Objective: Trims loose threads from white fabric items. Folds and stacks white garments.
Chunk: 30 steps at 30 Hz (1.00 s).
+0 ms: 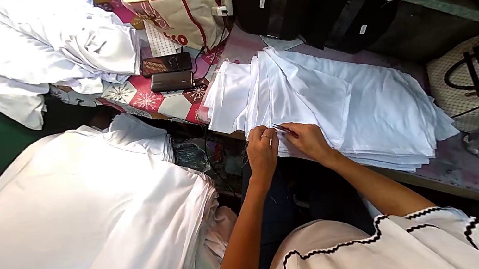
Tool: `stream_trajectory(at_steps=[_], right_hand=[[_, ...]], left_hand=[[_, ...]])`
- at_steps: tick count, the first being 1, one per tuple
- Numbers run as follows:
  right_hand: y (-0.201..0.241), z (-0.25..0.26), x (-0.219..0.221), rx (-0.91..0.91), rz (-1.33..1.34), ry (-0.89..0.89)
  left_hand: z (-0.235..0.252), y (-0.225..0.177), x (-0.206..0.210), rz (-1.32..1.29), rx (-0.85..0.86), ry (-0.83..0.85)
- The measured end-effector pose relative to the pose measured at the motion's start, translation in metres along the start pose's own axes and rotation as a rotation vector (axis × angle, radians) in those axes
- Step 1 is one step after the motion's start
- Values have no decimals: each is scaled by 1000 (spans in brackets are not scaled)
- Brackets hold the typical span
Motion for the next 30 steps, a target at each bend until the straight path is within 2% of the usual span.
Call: stream_trajectory(at_steps=[2, 4, 7, 9, 10, 12, 13, 16, 18, 20, 24, 27, 30], right_hand=[[-7, 16, -3, 104, 110, 124], [-16, 29, 0, 252, 299, 269], [-30, 36, 14, 499, 760, 351], [-36, 34, 24, 661, 1009, 407], [-38, 32, 29, 709, 1082, 430], [-41, 30, 36, 751, 1149, 452], [-42, 29, 37, 757, 1163, 452], [-40, 25, 41, 759, 1167, 445], [-39, 25, 43, 739, 1148, 440], [-36, 26, 36, 672, 1077, 418], [-29, 22, 1, 568, 920, 354], [-24, 4, 1, 599, 903, 515], [-24, -13, 16, 660, 846, 649]], left_hand=[[6, 1, 2, -16, -93, 41], [8, 12, 12, -195, -270, 135], [0, 36, 39, -906, -593, 218], [-5, 42, 51, -1261, -662, 184], [-6, 42, 51, -1310, -663, 150], [-5, 34, 41, -1215, -563, 105], [-3, 28, 35, -1082, -472, 93], [-4, 14, 10, -481, -135, -98], [-9, 13, 7, -241, -61, -127], [-13, 20, 7, -199, -118, -66], [-24, 35, 3, -366, -306, 28], [-27, 36, 2, -495, -387, 72], [-25, 33, 2, -519, -418, 89]])
Point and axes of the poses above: each hand's wrist, its own z-axis towards the middle knuckle, its own x-axis out of the palm, y = z × x, the point moved 10 cm from there along z, towards the middle knuckle, and after that the axes turned 2 degrees about y, right-handed, at the moved point
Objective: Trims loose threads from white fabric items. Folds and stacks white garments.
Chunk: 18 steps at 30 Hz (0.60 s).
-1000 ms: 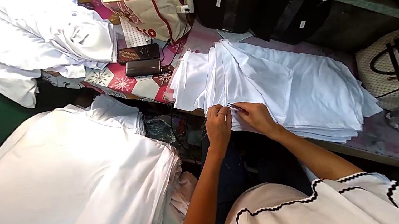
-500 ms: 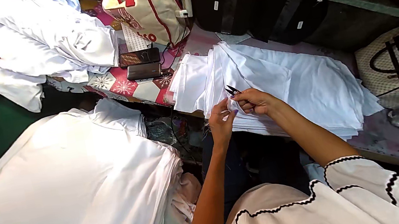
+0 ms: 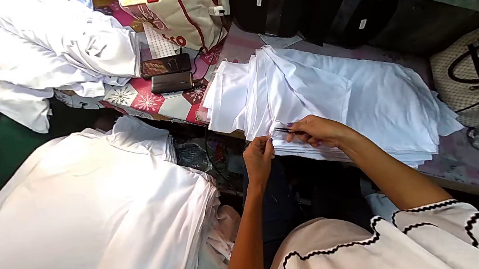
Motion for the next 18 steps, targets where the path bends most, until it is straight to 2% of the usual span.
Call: stream_trajectory(at_steps=[4, 11, 18], right_hand=[[-12, 10, 12, 58, 19, 66], [-12, 18, 11, 22, 45, 32], [-18, 15, 11, 49, 30, 81]], left_hand=[[-1, -2, 2, -2, -7, -6], [-3, 1, 0, -10, 0, -24], [-5, 5, 2, -107, -23, -18]])
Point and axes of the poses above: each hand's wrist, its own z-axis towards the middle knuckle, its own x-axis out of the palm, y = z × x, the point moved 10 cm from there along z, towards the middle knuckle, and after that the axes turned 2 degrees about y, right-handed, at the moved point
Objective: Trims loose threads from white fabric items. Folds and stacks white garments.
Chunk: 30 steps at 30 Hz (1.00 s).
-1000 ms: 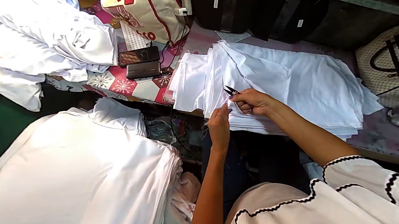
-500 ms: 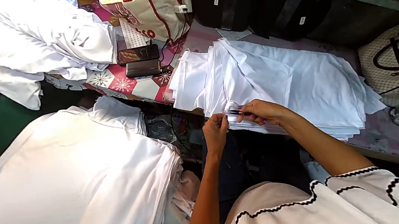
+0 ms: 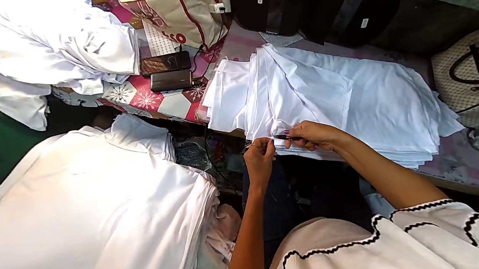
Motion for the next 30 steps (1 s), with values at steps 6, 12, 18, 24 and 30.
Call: stream_trajectory(at_steps=[6, 12, 18, 24, 30], right_hand=[[8, 2, 0, -45, -38, -26], [48, -33, -52, -355, -207, -392], [40, 10, -46, -407, -445, -494], [17, -192, -203, -487, -290, -1310], [18, -176, -141, -575, -195, -1147]], left_hand=[[-5, 3, -9, 246, -99, 103], [-20, -17, -61, 773, -248, 234], [16, 0, 2, 567, 15, 121], [-3, 30, -102, 664, -8, 32], [-13, -3, -69, 752, -49, 22]])
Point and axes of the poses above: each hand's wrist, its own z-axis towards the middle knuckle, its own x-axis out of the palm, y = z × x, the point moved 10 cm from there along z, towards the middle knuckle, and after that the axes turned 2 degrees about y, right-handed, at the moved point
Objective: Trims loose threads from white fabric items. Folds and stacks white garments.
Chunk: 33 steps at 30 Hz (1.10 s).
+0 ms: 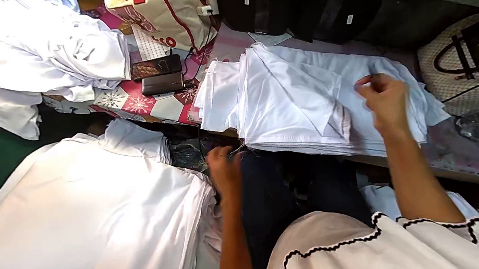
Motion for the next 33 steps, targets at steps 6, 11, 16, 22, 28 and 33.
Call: stream_trajectory(at_steps=[6, 11, 16, 22, 28, 33], right_hand=[[30, -43, 129, -100, 96, 354], [13, -53, 133, -127, -4, 437], [-12, -76, 180, -155, -456, 616], [10, -68, 151, -399, -350, 393], [3, -71, 104, -685, -558, 198], [-41, -57, 117, -184, -537, 606]], left_hand=[[-13, -80, 85, -112, 548, -179], [-17, 46, 18, 133, -47, 60], [-13, 26, -13, 193, -128, 34], [4, -79, 32, 83, 605, -383], [-7, -64, 42, 6, 668, -403], [-24, -5, 67, 204, 12, 332]])
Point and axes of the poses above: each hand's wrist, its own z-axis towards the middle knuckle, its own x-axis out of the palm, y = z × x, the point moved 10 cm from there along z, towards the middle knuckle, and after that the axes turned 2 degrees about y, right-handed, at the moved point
